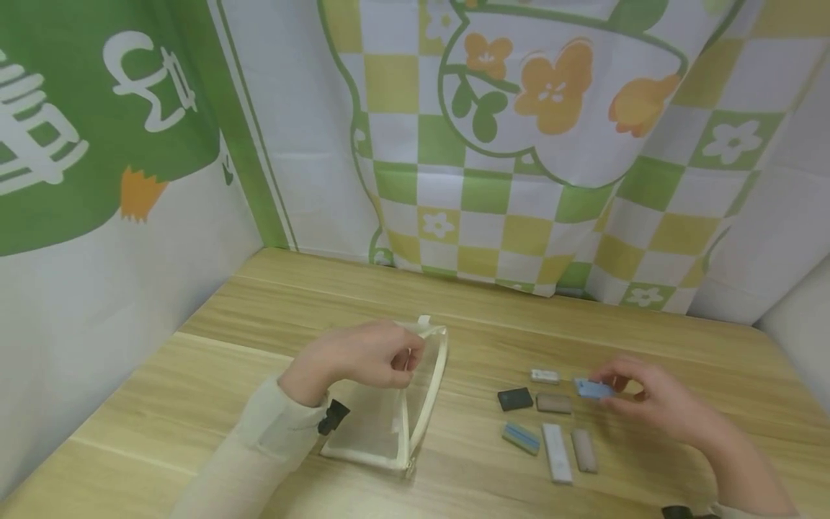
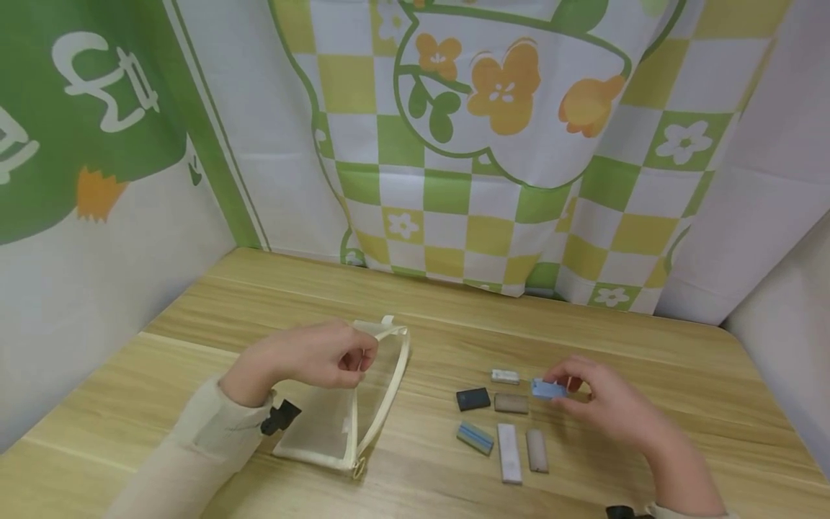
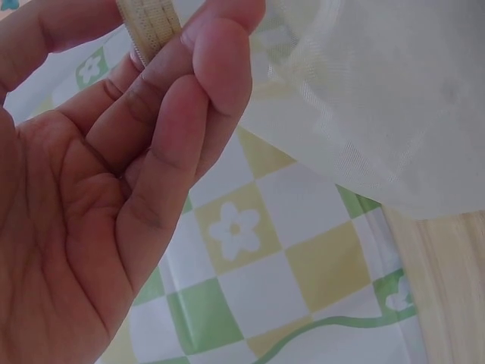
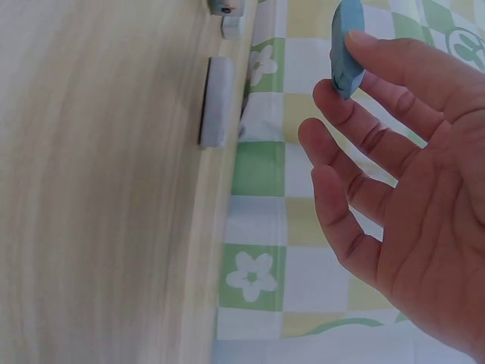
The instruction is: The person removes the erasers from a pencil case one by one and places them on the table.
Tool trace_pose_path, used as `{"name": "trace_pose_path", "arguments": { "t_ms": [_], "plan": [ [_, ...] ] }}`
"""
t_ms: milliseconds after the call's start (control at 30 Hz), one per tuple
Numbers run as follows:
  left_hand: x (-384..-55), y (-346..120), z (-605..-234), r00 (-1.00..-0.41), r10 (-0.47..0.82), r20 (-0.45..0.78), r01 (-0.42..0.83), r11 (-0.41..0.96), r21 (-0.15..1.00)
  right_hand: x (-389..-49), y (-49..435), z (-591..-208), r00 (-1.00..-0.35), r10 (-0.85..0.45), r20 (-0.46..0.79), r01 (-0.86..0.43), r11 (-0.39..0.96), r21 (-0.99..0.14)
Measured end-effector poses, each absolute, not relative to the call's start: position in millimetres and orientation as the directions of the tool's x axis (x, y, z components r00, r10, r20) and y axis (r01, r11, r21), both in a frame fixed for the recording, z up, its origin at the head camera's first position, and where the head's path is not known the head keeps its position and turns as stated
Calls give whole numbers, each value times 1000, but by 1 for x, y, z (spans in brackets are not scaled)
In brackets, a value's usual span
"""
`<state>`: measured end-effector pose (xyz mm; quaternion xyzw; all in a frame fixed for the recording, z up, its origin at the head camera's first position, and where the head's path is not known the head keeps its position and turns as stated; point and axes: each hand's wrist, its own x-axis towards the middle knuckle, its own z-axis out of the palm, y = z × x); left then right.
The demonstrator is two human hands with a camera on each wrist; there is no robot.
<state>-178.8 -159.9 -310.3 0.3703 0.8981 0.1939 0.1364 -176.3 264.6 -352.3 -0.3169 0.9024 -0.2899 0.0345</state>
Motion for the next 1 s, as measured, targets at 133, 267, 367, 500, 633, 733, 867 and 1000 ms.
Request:
{"name": "trace_pose_path", "arguments": {
  "t_ms": [133,267,367,500,633,733,867,1000],
  "plan": [
    [-179,-159,-311,-684,723,-100,614,644,456,-178,266,-354,-790,-604,106,-555,630,-543],
    [-179,-159,-311,-680,727,-99,619,641,453,-179,267,-355,-790,-609,76,-541,633,-553],
    [-179,-158,-312,-678,728,-102,620,641,453,-180,268,-357,-782,-620,71,-545,624,-560],
    [-179,-158,-312,-680,725,-110,609,643,464,-180,269,-360,-761,-641,98,-582,608,-541],
    [-178,-157,-313,-686,718,-115,599,648,470,-182,269,-364,-747,-656,111,-604,598,-528],
    [-178,-156,-314,-689,714,-124,592,653,472,-182,270,-365,-744,-661,91,-593,593,-544],
    [-177,-154,-314,-686,714,-140,584,656,478,-182,270,-366,-740,-668,73,-586,588,-558],
    [-177,-152,-314,-678,721,-145,589,650,480,-182,270,-366,-746,-663,64,-582,601,-548]
  ]
}}
